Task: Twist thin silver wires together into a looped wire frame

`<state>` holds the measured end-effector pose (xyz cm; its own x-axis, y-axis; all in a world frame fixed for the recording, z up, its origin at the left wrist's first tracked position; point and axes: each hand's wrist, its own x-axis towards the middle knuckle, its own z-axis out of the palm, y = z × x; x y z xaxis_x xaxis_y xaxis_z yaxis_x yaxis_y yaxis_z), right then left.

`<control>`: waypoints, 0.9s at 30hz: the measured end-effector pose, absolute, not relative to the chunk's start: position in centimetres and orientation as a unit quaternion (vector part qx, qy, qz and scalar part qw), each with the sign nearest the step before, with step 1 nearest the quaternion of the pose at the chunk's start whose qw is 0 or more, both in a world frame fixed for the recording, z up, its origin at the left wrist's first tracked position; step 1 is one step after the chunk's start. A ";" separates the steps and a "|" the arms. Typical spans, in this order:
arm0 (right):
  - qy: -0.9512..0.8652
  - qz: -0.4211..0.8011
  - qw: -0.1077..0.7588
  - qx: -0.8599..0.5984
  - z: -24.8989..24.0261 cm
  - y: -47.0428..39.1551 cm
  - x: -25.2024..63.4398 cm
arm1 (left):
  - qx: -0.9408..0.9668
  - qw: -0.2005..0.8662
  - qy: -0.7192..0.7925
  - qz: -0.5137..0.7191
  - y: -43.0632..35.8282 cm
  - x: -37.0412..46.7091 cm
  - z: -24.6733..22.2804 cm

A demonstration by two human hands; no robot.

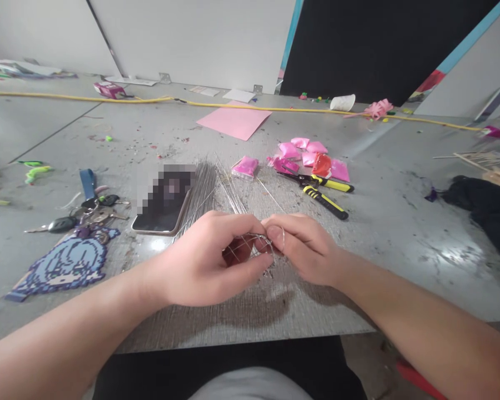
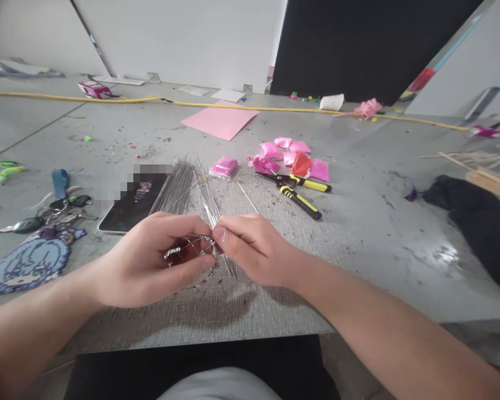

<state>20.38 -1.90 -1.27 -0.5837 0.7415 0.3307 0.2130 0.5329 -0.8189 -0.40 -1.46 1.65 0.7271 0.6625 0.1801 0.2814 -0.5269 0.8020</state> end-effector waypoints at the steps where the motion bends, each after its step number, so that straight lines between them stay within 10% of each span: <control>1: -0.807 0.372 0.350 -0.295 -1.2 -1.9 20.4 | 0.838 0.399 0.283 0.243 -1.5 -0.4 1.6; 15: -0.919 0.123 0.305 -0.217 0.9 -1.4 22.0 | 0.788 0.499 0.333 0.139 -1.6 0.2 1.3; 27: -0.841 0.295 0.371 -0.262 0.6 -1.0 21.4 | 0.902 0.148 0.274 0.298 -1.2 -0.7 1.0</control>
<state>21.39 -1.04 0.59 -0.5870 0.6590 0.4703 0.2213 0.6894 -0.6897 -0.67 -1.18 0.96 0.6726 0.5823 0.4566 0.4059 -0.8063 0.4303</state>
